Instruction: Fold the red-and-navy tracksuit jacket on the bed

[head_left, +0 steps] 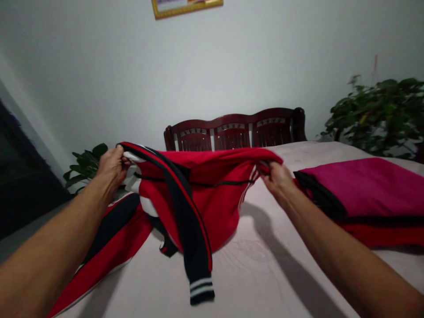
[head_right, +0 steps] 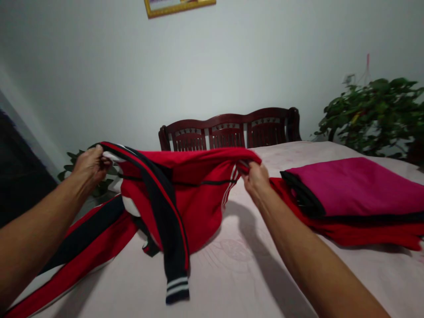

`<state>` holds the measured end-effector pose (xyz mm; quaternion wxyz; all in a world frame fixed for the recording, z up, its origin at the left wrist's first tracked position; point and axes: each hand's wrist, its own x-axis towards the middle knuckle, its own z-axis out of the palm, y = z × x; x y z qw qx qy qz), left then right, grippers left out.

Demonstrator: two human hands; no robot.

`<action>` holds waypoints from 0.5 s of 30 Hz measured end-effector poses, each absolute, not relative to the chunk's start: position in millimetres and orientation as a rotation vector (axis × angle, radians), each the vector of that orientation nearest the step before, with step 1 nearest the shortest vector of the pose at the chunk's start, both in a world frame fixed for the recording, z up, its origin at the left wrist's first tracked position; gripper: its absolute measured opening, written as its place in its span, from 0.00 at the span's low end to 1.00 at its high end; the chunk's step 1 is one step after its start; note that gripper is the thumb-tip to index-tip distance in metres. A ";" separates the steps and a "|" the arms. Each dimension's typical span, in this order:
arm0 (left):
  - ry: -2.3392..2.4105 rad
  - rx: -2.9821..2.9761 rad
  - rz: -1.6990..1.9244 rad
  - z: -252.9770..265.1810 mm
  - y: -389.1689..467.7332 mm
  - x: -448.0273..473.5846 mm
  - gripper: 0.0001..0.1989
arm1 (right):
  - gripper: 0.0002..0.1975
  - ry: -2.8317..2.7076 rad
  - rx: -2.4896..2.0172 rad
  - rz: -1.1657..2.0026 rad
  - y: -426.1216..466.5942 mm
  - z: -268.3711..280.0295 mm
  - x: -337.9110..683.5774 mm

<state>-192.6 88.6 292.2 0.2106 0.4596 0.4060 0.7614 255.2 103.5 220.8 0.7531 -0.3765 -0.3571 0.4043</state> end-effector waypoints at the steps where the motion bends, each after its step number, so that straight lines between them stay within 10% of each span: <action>1: 1.093 1.274 2.143 302.3 91.1 -188.4 0.10 | 0.11 -0.789 -0.766 0.803 107.8 243.8 268.8; 6: 1.047 1.161 2.071 297.3 87.5 -170.4 0.15 | 0.15 -0.959 -0.518 0.275 84.7 254.3 319.4; 15: 1.411 0.911 1.514 97.1 28.0 -157.3 0.14 | 0.19 -1.603 -1.566 0.338 -1.5 34.3 354.5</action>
